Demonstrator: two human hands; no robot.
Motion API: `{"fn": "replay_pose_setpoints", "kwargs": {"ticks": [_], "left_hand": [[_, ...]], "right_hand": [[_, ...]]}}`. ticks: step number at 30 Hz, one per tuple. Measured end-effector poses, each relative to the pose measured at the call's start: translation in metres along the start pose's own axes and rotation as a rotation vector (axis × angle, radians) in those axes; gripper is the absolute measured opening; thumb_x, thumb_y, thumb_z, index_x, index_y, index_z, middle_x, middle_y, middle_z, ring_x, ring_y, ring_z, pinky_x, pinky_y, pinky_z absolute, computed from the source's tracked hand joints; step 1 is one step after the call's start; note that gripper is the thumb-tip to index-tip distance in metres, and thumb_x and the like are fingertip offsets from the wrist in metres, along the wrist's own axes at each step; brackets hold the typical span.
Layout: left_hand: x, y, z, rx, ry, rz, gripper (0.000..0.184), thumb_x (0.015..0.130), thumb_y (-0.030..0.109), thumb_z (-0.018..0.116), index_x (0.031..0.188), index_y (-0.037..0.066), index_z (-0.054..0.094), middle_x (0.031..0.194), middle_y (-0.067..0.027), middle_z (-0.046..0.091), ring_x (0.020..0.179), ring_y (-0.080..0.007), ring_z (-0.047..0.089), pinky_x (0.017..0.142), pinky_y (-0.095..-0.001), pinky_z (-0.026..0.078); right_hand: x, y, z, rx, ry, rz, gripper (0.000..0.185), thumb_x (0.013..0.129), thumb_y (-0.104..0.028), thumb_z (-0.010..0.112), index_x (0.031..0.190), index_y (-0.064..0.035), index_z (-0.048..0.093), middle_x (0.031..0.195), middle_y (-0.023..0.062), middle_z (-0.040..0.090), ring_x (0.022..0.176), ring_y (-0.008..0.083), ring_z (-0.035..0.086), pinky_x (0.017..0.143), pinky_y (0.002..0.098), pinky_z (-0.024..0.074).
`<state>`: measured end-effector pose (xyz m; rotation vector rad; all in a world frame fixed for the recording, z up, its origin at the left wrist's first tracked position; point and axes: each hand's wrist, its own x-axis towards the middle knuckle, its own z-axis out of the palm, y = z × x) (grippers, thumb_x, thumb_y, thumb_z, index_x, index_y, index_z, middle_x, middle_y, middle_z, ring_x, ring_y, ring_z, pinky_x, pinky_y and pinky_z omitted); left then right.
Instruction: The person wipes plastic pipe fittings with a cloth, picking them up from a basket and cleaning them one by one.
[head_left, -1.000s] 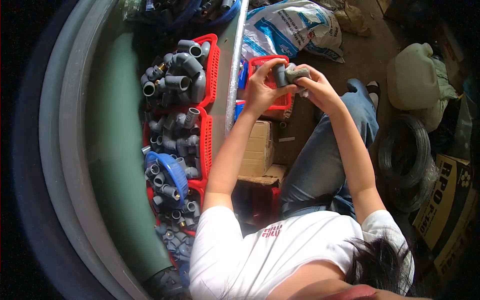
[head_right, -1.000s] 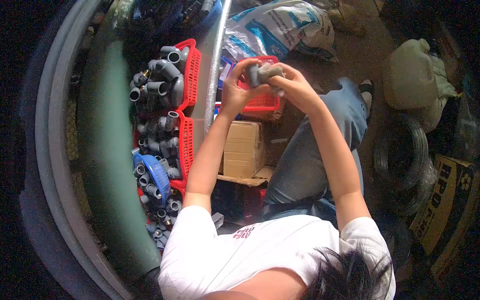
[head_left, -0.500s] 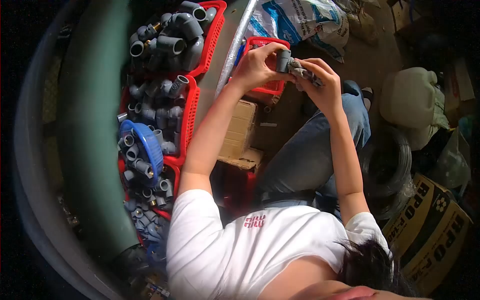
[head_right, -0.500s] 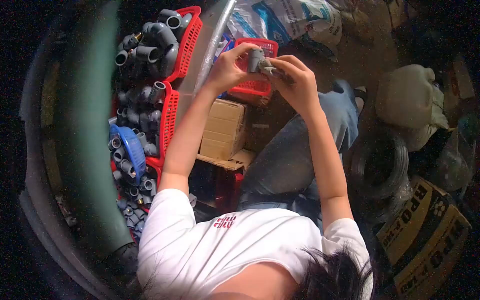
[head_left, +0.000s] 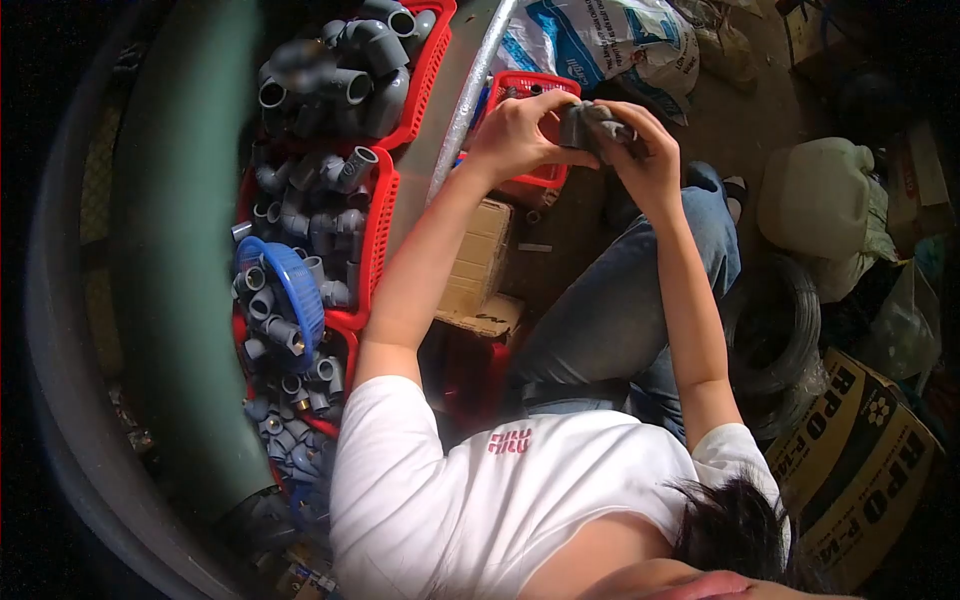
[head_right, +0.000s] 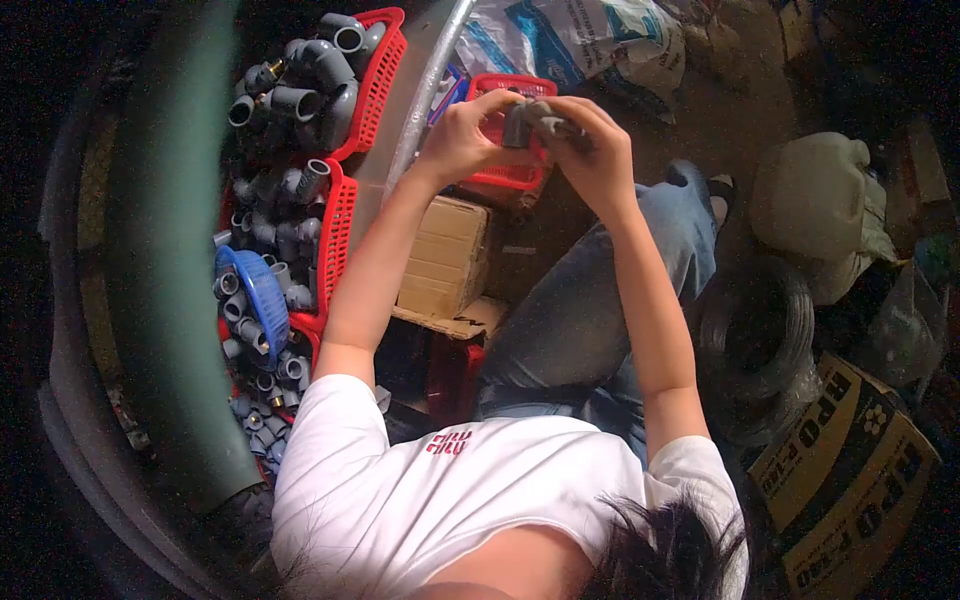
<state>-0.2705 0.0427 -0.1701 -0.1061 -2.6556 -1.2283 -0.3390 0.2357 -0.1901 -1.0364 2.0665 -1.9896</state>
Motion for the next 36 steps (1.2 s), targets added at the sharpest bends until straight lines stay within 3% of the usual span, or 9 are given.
{"fn": "replay_pose_setpoints", "kwargs": {"ticks": [4,10,15,19,22,26,31,34,36], "left_hand": [[-0.002,0.0,-0.005,0.303,-0.08,-0.041,0.06,0.069,0.045,0.085,0.115,0.011,0.066,0.105,-0.0096,0.072,0.095,-0.0265,0.07,0.084,-0.0379,0.052],[-0.008,-0.003,0.005,0.429,-0.086,0.063,0.055,0.073,0.042,0.079,0.117,0.014,0.061,0.104,-0.0088,0.071,0.099,-0.0278,0.067,0.082,-0.041,0.047],[-0.006,-0.01,0.008,0.509,-0.003,0.041,0.042,0.079,0.032,0.075,0.114,0.012,0.061,0.105,-0.0095,0.069,0.099,-0.0304,0.066,0.083,-0.0436,0.047],[-0.007,-0.008,0.009,0.427,-0.025,0.059,0.04,0.078,0.026,0.074,0.113,0.011,0.06,0.105,-0.0104,0.067,0.102,-0.0312,0.064,0.086,-0.0447,0.048],[-0.007,-0.009,0.009,0.379,-0.046,0.081,0.047,0.073,0.029,0.079,0.113,0.011,0.06,0.107,-0.0103,0.066,0.104,-0.0304,0.063,0.09,-0.0451,0.047],[-0.004,-0.007,0.009,0.166,-0.069,0.094,0.056,0.069,0.023,0.083,0.117,0.009,0.059,0.109,-0.0121,0.064,0.103,-0.0309,0.063,0.092,-0.0435,0.049],[0.002,-0.008,0.01,-0.451,-0.068,-0.161,0.072,0.07,0.027,0.088,0.13,0.006,0.056,0.116,-0.0096,0.065,0.106,-0.0184,0.065,0.086,-0.0343,0.055],[0.003,-0.013,0.015,-0.612,-0.052,-0.224,0.07,0.07,0.032,0.089,0.127,0.005,0.058,0.114,-0.0107,0.067,0.107,-0.0183,0.066,0.087,-0.0342,0.055],[0.002,-0.009,0.008,-0.387,-0.082,-0.195,0.067,0.072,0.029,0.087,0.127,0.004,0.058,0.116,-0.0131,0.067,0.11,-0.0195,0.065,0.092,-0.0345,0.053]], "right_hand": [[-0.002,-0.007,-0.003,-0.067,-0.278,-0.09,0.035,0.077,0.005,0.07,0.111,-0.001,0.07,0.11,0.0119,0.069,0.098,0.0209,0.067,0.084,0.032,0.0534],[0.004,0.001,0.008,-0.179,-0.066,-0.019,0.039,0.076,0.007,0.069,0.114,-0.0003,0.068,0.107,0.0123,0.068,0.096,0.0203,0.068,0.082,0.0314,0.0551],[-0.007,0.003,0.001,-0.02,-0.391,0.124,0.038,0.075,0.007,0.071,0.112,-0.0004,0.069,0.107,0.0088,0.066,0.099,0.0194,0.064,0.085,0.0298,0.0508],[-0.009,0.018,0.005,-0.089,-0.204,-0.046,0.036,0.082,-0.001,0.073,0.117,-0.0014,0.066,0.105,0.0053,0.065,0.096,0.014,0.063,0.084,0.0269,0.0506],[-0.012,0.021,0.006,0.463,-0.303,0.465,0.038,0.089,-0.004,0.07,0.125,-0.0024,0.06,0.107,0.0028,0.065,0.095,0.01,0.061,0.083,0.0247,0.0501],[-0.012,0.013,0.002,0.583,-0.267,0.564,0.036,0.094,-0.014,0.067,0.127,-0.0038,0.057,0.106,0.0006,0.065,0.096,0.0069,0.061,0.08,0.0236,0.0499],[-0.002,0.006,-0.002,0.971,-0.08,0.673,0.035,0.097,-0.021,0.062,0.127,-0.0051,0.055,0.114,0.0065,0.062,0.104,0.0182,0.064,0.09,0.0358,0.0565],[-0.001,0.001,-0.004,0.972,-0.051,0.721,0.039,0.096,-0.021,0.065,0.128,-0.0025,0.055,0.116,0.0075,0.064,0.104,0.0179,0.065,0.091,0.0348,0.0558],[-0.001,0.012,-0.004,0.669,0.048,0.628,0.039,0.094,-0.017,0.067,0.128,-0.0007,0.057,0.116,0.0074,0.065,0.105,0.0165,0.064,0.092,0.0338,0.055]]}}
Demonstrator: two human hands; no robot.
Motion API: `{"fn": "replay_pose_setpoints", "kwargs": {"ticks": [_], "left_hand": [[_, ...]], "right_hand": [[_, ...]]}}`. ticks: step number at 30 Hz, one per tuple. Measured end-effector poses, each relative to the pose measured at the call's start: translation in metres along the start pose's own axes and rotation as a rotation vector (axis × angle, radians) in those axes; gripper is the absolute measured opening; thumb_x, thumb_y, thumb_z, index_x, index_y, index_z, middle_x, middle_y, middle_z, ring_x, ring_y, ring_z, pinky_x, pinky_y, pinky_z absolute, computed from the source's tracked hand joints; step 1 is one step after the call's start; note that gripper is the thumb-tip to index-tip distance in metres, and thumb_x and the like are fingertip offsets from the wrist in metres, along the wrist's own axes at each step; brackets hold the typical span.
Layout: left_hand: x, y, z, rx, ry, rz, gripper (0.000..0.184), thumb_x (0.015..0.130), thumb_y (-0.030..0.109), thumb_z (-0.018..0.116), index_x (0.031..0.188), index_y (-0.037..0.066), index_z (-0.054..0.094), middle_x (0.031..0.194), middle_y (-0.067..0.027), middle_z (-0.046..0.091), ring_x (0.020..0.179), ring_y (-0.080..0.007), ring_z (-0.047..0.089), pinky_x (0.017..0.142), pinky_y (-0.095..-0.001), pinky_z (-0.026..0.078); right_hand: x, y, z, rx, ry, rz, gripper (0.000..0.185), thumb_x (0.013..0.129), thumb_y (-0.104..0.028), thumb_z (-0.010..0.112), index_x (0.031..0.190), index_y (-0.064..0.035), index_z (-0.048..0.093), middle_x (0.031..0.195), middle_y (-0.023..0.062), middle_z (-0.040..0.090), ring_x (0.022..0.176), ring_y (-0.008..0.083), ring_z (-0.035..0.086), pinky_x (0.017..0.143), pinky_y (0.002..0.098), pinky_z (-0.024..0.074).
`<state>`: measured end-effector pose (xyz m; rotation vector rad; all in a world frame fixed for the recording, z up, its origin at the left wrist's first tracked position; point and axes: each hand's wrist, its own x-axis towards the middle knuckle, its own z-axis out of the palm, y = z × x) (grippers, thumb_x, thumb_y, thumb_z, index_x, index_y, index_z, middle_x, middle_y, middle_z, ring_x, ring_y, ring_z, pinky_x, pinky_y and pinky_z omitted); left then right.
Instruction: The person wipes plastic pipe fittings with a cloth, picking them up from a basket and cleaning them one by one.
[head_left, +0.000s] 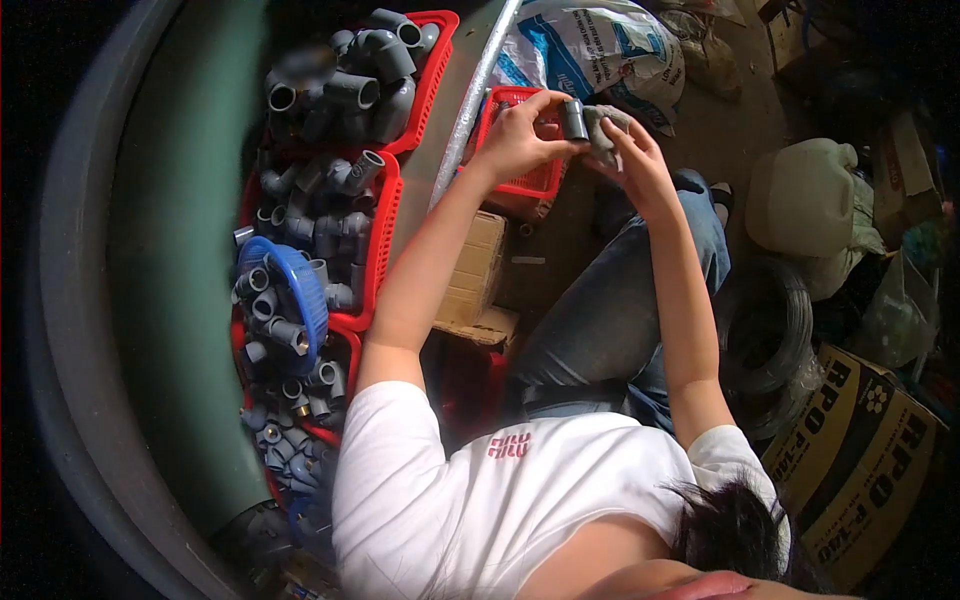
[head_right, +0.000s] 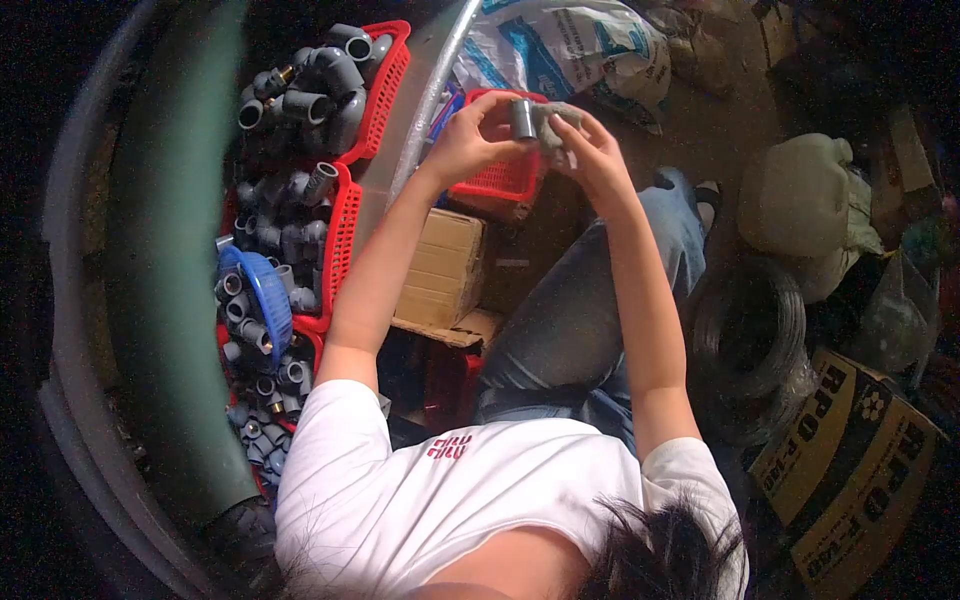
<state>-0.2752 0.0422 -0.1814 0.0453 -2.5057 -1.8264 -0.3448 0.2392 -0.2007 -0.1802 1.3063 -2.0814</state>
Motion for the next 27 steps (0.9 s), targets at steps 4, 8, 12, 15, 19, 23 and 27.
{"fn": "replay_pose_setpoints", "kwargs": {"ticks": [4,8,12,15,19,23,27], "left_hand": [[-0.006,0.012,0.0,0.355,-0.017,0.069,0.067,0.07,0.034,0.087,0.125,0.006,0.06,0.118,-0.0157,0.068,0.112,-0.0252,0.065,0.095,-0.037,0.05],[-0.002,0.0,-0.007,0.407,0.066,0.089,0.068,0.067,0.039,0.085,0.121,0.006,0.062,0.112,-0.0159,0.068,0.109,-0.0313,0.064,0.097,-0.0411,0.049],[-0.009,0.003,-0.003,0.447,-0.119,0.079,0.07,0.066,0.043,0.084,0.123,0.009,0.062,0.115,-0.0166,0.066,0.112,-0.0348,0.06,0.097,-0.0421,0.048],[-0.009,0.004,0.003,0.555,-0.113,0.064,0.062,0.069,0.037,0.083,0.122,0.01,0.062,0.115,-0.0144,0.066,0.114,-0.0334,0.058,0.099,-0.0418,0.046],[-0.005,-0.014,-0.001,0.702,0.001,0.142,0.06,0.068,0.041,0.082,0.117,0.012,0.064,0.113,-0.0134,0.068,0.11,-0.0335,0.059,0.098,-0.0441,0.048],[-0.01,0.0,0.007,0.702,-0.063,0.113,0.06,0.068,0.04,0.082,0.117,0.012,0.064,0.11,-0.0143,0.068,0.11,-0.0333,0.059,0.097,-0.0442,0.048],[-0.006,-0.01,0.007,0.776,0.056,0.169,0.055,0.071,0.038,0.08,0.116,0.011,0.065,0.108,-0.0149,0.067,0.106,-0.0348,0.058,0.095,-0.0441,0.048]], "right_hand": [[0.013,0.014,-0.012,-0.357,-0.039,-0.326,0.038,0.091,-0.007,0.069,0.128,0.0016,0.061,0.116,0.0063,0.068,0.104,0.013,0.063,0.09,0.0297,0.0537],[0.003,0.009,-0.023,-0.346,-0.21,-0.165,0.037,0.09,-0.005,0.069,0.126,0.0013,0.063,0.114,0.0051,0.068,0.101,0.0109,0.063,0.086,0.0256,0.0533],[0.0,0.003,-0.014,-0.548,-0.139,-0.291,0.031,0.089,-0.004,0.069,0.12,-0.0005,0.066,0.111,0.0038,0.068,0.102,0.011,0.063,0.088,0.0259,0.0513],[0.003,0.005,-0.019,-0.549,-0.213,-0.301,0.033,0.085,0.0,0.07,0.118,-0.001,0.067,0.111,0.0036,0.068,0.105,0.0112,0.061,0.092,0.0274,0.0484],[-0.003,0.009,-0.012,-0.72,-0.266,-0.356,0.036,0.08,0.004,0.069,0.115,-0.0013,0.068,0.111,0.0065,0.068,0.104,0.015,0.063,0.092,0.0284,0.0475],[0.002,0.009,-0.008,-0.792,-0.078,-0.505,0.038,0.077,0.003,0.07,0.114,-0.0027,0.068,0.11,0.007,0.068,0.102,0.0151,0.063,0.088,0.0289,0.0479],[-0.001,0.011,-0.013,-0.73,-0.31,-0.35,0.037,0.077,0.001,0.073,0.113,-0.0022,0.068,0.107,0.0073,0.068,0.095,0.0147,0.063,0.083,0.0287,0.0494]]}}
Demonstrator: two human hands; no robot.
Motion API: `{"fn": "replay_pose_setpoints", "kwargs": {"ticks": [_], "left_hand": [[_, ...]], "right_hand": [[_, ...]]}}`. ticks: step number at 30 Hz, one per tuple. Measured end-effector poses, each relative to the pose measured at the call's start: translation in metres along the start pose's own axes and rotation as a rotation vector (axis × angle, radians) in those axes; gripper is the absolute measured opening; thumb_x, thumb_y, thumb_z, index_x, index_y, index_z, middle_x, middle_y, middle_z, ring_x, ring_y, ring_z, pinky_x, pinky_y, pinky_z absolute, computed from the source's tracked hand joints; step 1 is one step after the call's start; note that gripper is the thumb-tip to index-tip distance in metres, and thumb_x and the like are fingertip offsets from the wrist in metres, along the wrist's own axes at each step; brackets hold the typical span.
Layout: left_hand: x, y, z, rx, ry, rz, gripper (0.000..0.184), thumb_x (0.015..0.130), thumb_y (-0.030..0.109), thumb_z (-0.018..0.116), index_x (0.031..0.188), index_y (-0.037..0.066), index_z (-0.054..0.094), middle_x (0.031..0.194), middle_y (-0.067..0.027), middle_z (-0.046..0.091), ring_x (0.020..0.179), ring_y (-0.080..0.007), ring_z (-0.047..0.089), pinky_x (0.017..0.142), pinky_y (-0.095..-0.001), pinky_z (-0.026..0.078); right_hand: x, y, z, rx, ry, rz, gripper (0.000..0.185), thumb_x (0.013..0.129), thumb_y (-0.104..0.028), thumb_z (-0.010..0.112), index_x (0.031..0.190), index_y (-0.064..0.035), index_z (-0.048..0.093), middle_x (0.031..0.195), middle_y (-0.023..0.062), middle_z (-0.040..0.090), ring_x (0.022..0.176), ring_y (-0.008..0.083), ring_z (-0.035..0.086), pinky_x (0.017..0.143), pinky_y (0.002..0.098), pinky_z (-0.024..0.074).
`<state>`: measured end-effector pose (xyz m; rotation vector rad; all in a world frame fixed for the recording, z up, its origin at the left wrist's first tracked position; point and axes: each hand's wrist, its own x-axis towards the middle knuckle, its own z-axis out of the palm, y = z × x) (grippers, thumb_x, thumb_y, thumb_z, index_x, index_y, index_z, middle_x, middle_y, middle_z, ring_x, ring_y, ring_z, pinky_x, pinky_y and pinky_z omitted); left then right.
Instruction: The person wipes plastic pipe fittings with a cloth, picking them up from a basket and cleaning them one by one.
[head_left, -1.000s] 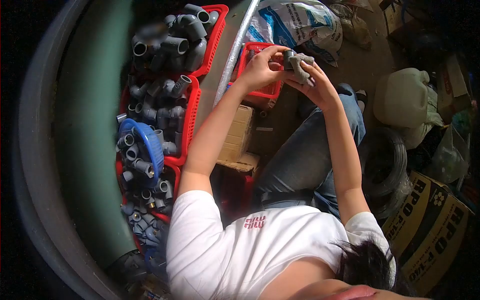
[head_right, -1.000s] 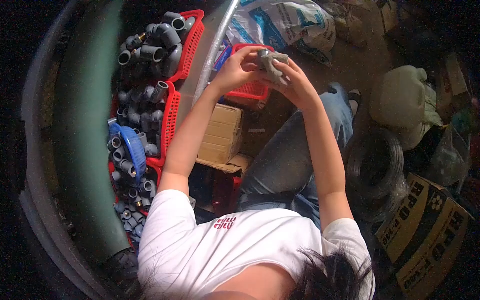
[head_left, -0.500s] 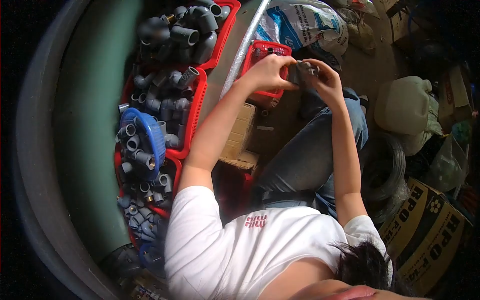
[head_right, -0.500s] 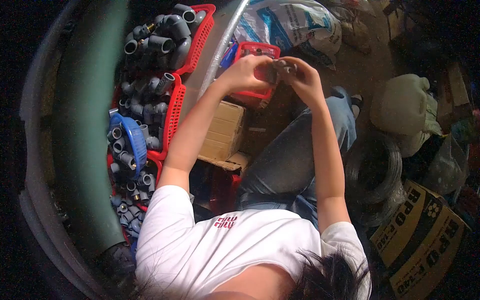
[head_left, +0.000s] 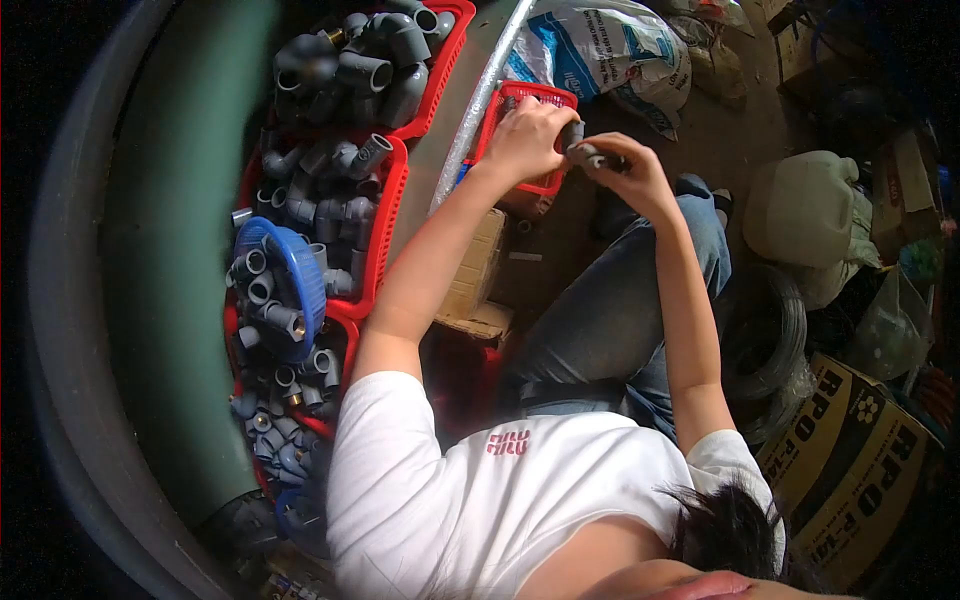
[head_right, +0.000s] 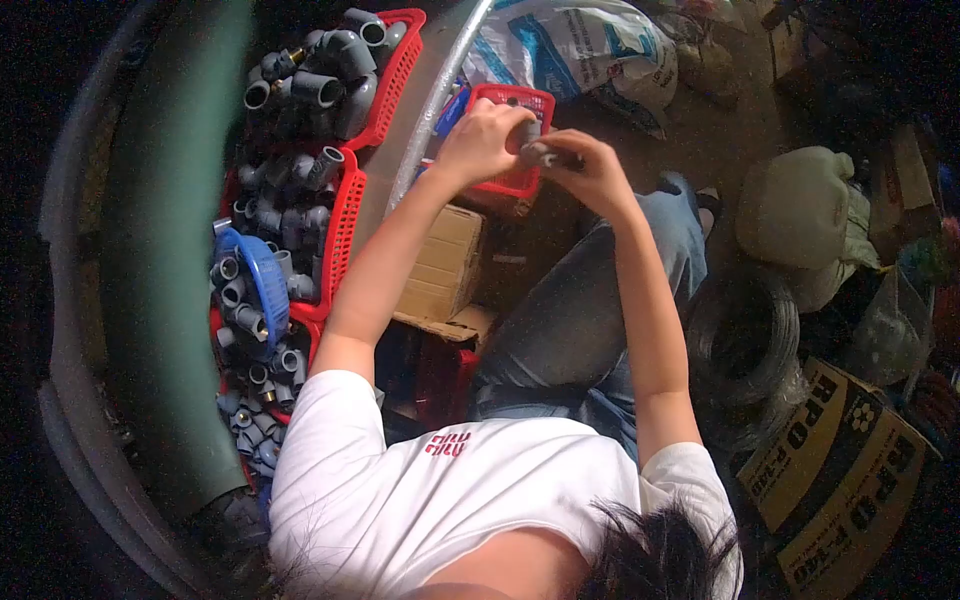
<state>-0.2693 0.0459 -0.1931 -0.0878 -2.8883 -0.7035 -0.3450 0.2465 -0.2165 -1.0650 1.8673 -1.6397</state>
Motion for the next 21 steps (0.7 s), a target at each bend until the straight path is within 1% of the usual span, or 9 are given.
{"fn": "replay_pose_setpoints", "kwargs": {"ticks": [1,2,6,8,11,12,15,18,21], "left_hand": [[0.0,-0.005,0.003,0.032,0.066,0.012,0.053,0.071,0.037,0.08,0.116,0.011,0.065,0.108,-0.0148,0.067,0.105,-0.0352,0.058,0.095,-0.0441,0.048],[0.0,-0.01,0.006,0.034,0.053,0.024,0.049,0.072,0.032,0.079,0.114,0.011,0.065,0.107,-0.0144,0.067,0.102,-0.0357,0.057,0.094,-0.0438,0.048],[-0.003,0.001,0.003,0.014,-0.015,0.034,0.049,0.07,0.027,0.08,0.114,0.009,0.065,0.107,-0.0138,0.067,0.103,-0.0349,0.057,0.094,-0.0432,0.048],[-0.002,0.007,0.004,0.019,-0.031,0.028,0.05,0.069,0.025,0.081,0.113,0.008,0.065,0.107,-0.0135,0.068,0.103,-0.0348,0.057,0.094,-0.0429,0.048],[-0.001,-0.001,0.008,0.039,-0.058,0.018,0.06,0.066,0.036,0.085,0.115,0.01,0.063,0.11,-0.011,0.066,0.111,-0.0315,0.056,0.096,-0.0459,0.047],[-0.001,0.0,0.006,0.037,-0.039,0.015,0.061,0.066,0.037,0.085,0.115,0.01,0.063,0.111,-0.0112,0.065,0.111,-0.0316,0.055,0.096,-0.0455,0.047],[0.0,0.001,0.004,0.021,0.03,0.013,0.064,0.064,0.041,0.085,0.115,0.008,0.065,0.114,-0.0118,0.064,0.111,-0.0319,0.054,0.098,-0.0443,0.046],[0.002,-0.002,0.004,-0.002,0.1,0.027,0.066,0.063,0.044,0.085,0.115,0.008,0.067,0.115,-0.0125,0.064,0.11,-0.0326,0.053,0.099,-0.0433,0.046],[0.004,-0.003,0.003,0.005,0.104,0.023,0.066,0.062,0.044,0.085,0.115,0.008,0.069,0.116,-0.0128,0.064,0.111,-0.0329,0.053,0.101,-0.0428,0.045]], "right_hand": [[-0.002,-0.005,0.002,-0.042,-0.048,0.042,0.038,0.077,0.001,0.074,0.114,-0.0025,0.068,0.107,0.008,0.068,0.094,0.0165,0.065,0.083,0.0287,0.0503],[-0.002,-0.008,0.004,-0.105,-0.011,0.002,0.038,0.077,0.001,0.074,0.114,-0.0029,0.068,0.108,0.0087,0.068,0.095,0.0179,0.066,0.083,0.0291,0.0507],[0.001,-0.005,0.011,-0.207,0.236,-0.095,0.039,0.076,0.002,0.073,0.115,-0.0037,0.068,0.109,0.0102,0.069,0.099,0.0214,0.067,0.085,0.0304,0.0519],[0.003,-0.002,0.008,-0.23,0.267,-0.109,0.039,0.077,0.003,0.071,0.115,-0.0035,0.068,0.109,0.0105,0.069,0.099,0.0216,0.067,0.085,0.0305,0.052],[0.002,-0.005,0.008,-0.24,0.265,-0.096,0.039,0.077,0.004,0.069,0.116,-0.0035,0.068,0.11,0.0109,0.069,0.1,0.0216,0.068,0.086,0.0301,0.052],[0.002,-0.006,0.009,-0.238,0.256,-0.086,0.039,0.077,0.005,0.068,0.116,-0.0035,0.067,0.11,0.0111,0.069,0.1,0.0216,0.068,0.087,0.0299,0.052],[0.002,0.004,0.009,-0.061,0.337,-0.001,0.039,0.078,0.004,0.067,0.117,-0.0033,0.067,0.111,0.0111,0.069,0.102,0.0209,0.067,0.088,0.0303,0.0515],[0.002,0.013,0.009,-0.037,0.388,0.029,0.039,0.078,0.003,0.067,0.117,-0.0032,0.067,0.111,0.0095,0.068,0.103,0.0189,0.066,0.09,0.0301,0.0502],[0.002,0.012,0.006,0.072,0.329,0.022,0.038,0.078,0.003,0.068,0.116,-0.0029,0.067,0.111,0.0078,0.068,0.103,0.0175,0.064,0.09,0.0293,0.0491]]}}
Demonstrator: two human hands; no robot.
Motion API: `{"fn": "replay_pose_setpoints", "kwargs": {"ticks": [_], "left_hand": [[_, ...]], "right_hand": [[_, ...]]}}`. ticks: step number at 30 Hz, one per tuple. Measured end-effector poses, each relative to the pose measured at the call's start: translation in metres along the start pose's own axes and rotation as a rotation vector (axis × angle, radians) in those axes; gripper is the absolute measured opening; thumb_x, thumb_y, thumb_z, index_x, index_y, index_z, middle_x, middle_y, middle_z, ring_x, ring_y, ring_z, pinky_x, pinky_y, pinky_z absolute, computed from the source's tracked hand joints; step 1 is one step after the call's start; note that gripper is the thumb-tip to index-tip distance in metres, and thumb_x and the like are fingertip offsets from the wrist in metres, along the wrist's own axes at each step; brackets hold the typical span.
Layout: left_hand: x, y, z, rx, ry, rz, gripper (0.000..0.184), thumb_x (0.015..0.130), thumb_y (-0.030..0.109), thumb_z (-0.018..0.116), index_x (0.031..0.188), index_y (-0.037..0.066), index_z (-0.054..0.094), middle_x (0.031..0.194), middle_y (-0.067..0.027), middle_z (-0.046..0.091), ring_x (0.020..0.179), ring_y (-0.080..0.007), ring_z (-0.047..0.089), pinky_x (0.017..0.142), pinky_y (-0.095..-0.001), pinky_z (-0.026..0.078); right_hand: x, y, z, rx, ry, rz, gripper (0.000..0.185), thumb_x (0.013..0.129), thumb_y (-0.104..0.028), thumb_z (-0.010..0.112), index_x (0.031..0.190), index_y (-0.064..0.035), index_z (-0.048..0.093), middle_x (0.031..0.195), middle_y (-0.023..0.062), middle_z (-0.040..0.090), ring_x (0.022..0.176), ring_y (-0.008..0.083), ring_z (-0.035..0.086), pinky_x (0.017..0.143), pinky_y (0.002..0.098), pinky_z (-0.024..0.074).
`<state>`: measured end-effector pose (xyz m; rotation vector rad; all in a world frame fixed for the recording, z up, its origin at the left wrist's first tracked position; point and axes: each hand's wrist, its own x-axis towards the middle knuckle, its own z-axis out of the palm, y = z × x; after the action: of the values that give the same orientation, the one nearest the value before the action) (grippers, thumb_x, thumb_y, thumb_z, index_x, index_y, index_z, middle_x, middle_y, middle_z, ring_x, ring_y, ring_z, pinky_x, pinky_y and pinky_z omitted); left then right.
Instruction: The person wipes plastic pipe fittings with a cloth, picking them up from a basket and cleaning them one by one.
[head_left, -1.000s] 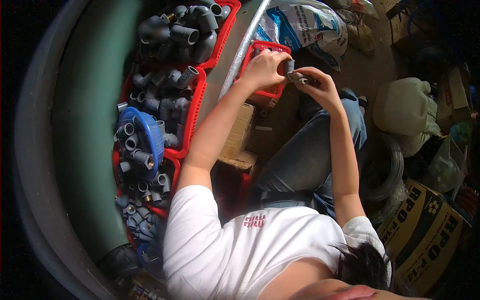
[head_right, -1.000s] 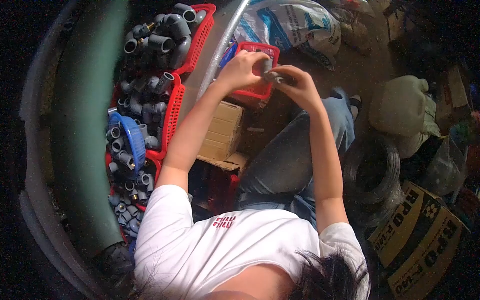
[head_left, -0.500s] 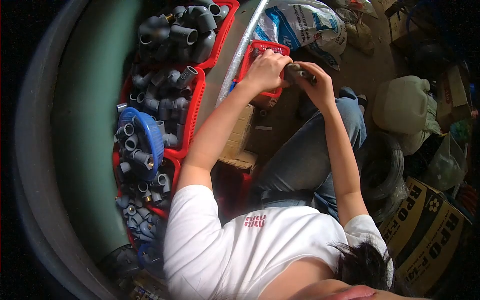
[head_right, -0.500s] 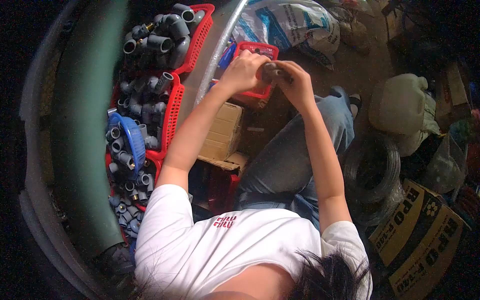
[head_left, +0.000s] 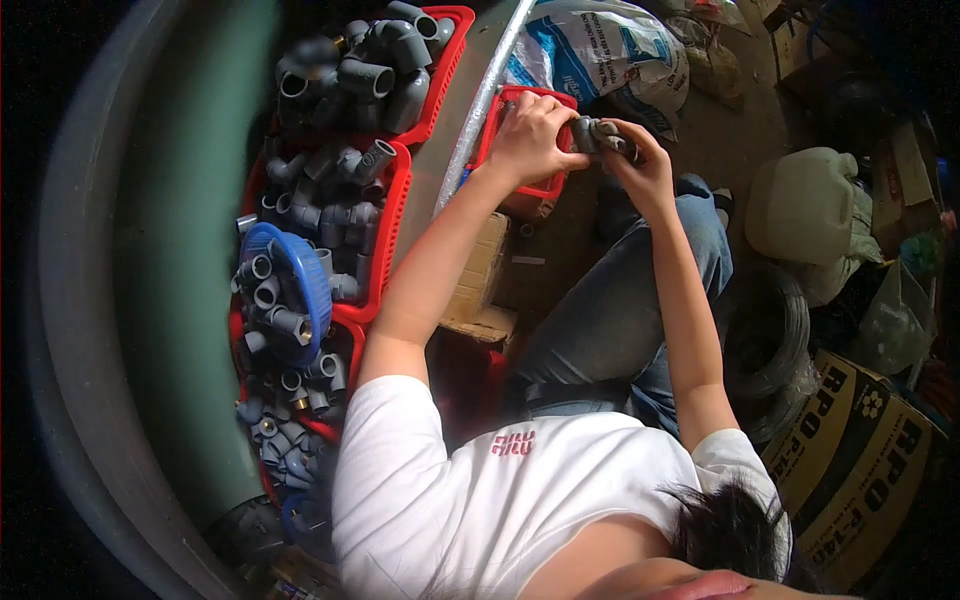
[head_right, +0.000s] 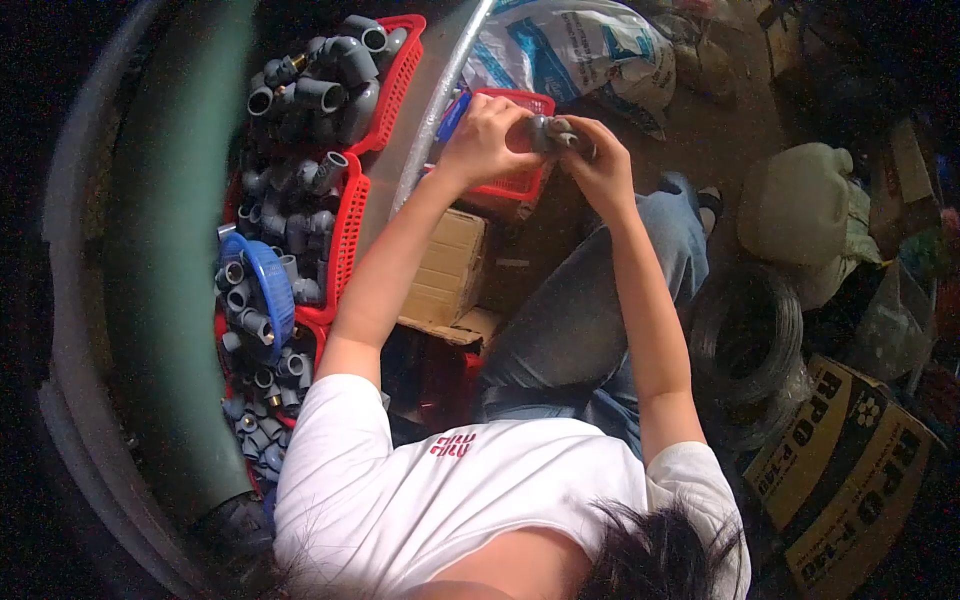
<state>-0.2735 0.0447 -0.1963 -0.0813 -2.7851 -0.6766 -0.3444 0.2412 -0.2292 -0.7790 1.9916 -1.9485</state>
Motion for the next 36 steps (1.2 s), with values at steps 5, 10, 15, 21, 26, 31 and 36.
{"fn": "replay_pose_setpoints", "kwargs": {"ticks": [5,10,15,21,26,31,36], "left_hand": [[-0.002,-0.005,0.002,0.039,0.059,0.135,0.063,0.065,0.039,0.085,0.117,0.008,0.068,0.116,-0.0116,0.066,0.114,-0.0313,0.055,0.101,-0.0431,0.045],[-0.003,0.004,-0.001,-0.067,-0.076,0.094,0.063,0.066,0.037,0.085,0.12,0.01,0.066,0.117,-0.0103,0.066,0.115,-0.0292,0.057,0.1,-0.0427,0.046],[-0.002,-0.002,-0.001,0.024,-0.045,0.093,0.062,0.066,0.037,0.085,0.12,0.011,0.066,0.115,-0.0103,0.067,0.114,-0.0286,0.057,0.099,-0.0431,0.046],[-0.004,0.005,0.0,-0.032,-0.088,0.102,0.059,0.066,0.036,0.085,0.118,0.014,0.067,0.114,-0.0083,0.068,0.113,-0.0283,0.057,0.098,-0.0437,0.046],[-0.002,-0.007,0.006,0.065,0.002,0.111,0.06,0.066,0.036,0.085,0.118,0.014,0.066,0.111,-0.0081,0.068,0.112,-0.0288,0.056,0.098,-0.0429,0.046],[-0.002,0.005,0.001,-0.169,-0.122,0.033,0.061,0.065,0.033,0.084,0.12,0.012,0.064,0.115,-0.0128,0.066,0.116,-0.035,0.052,0.103,-0.0446,0.043],[0.002,0.005,-0.009,-0.348,-0.295,-0.175,0.066,0.064,0.039,0.082,0.121,0.011,0.063,0.117,-0.0151,0.065,0.119,-0.0353,0.048,0.105,-0.0438,0.041]], "right_hand": [[-0.001,-0.014,-0.005,-0.117,-0.158,-0.107,0.037,0.079,0.002,0.07,0.115,-0.0026,0.067,0.11,0.0074,0.067,0.102,0.0167,0.064,0.089,0.0283,0.0491],[0.006,-0.012,-0.002,-0.164,-0.005,-0.127,0.036,0.077,0.003,0.071,0.113,-0.0017,0.068,0.109,0.0083,0.067,0.101,0.0177,0.065,0.088,0.0288,0.0504],[-0.004,-0.015,-0.003,-0.153,-0.259,-0.108,0.036,0.075,0.003,0.073,0.111,-0.0008,0.068,0.11,0.0092,0.068,0.101,0.0193,0.065,0.088,0.0295,0.0509],[0.003,-0.017,-0.003,-0.214,-0.067,-0.193,0.037,0.074,0.005,0.071,0.11,0.0001,0.068,0.109,0.0098,0.067,0.099,0.021,0.066,0.087,0.0314,0.0524],[-0.004,-0.023,-0.001,-0.243,-0.2,-0.173,0.035,0.073,0.006,0.073,0.107,0.0004,0.068,0.108,0.0109,0.067,0.099,0.0217,0.066,0.086,0.0316,0.0524],[0.005,-0.02,-0.001,-0.164,-0.01,-0.158,0.033,0.075,0.006,0.07,0.107,0.0003,0.068,0.107,0.0079,0.066,0.1,0.0186,0.065,0.087,0.0305,0.0517],[0.003,-0.018,-0.005,-0.086,-0.107,-0.091,0.033,0.076,0.004,0.07,0.108,-0.0008,0.068,0.105,0.0058,0.066,0.098,0.015,0.063,0.088,0.0272,0.0489]]}}
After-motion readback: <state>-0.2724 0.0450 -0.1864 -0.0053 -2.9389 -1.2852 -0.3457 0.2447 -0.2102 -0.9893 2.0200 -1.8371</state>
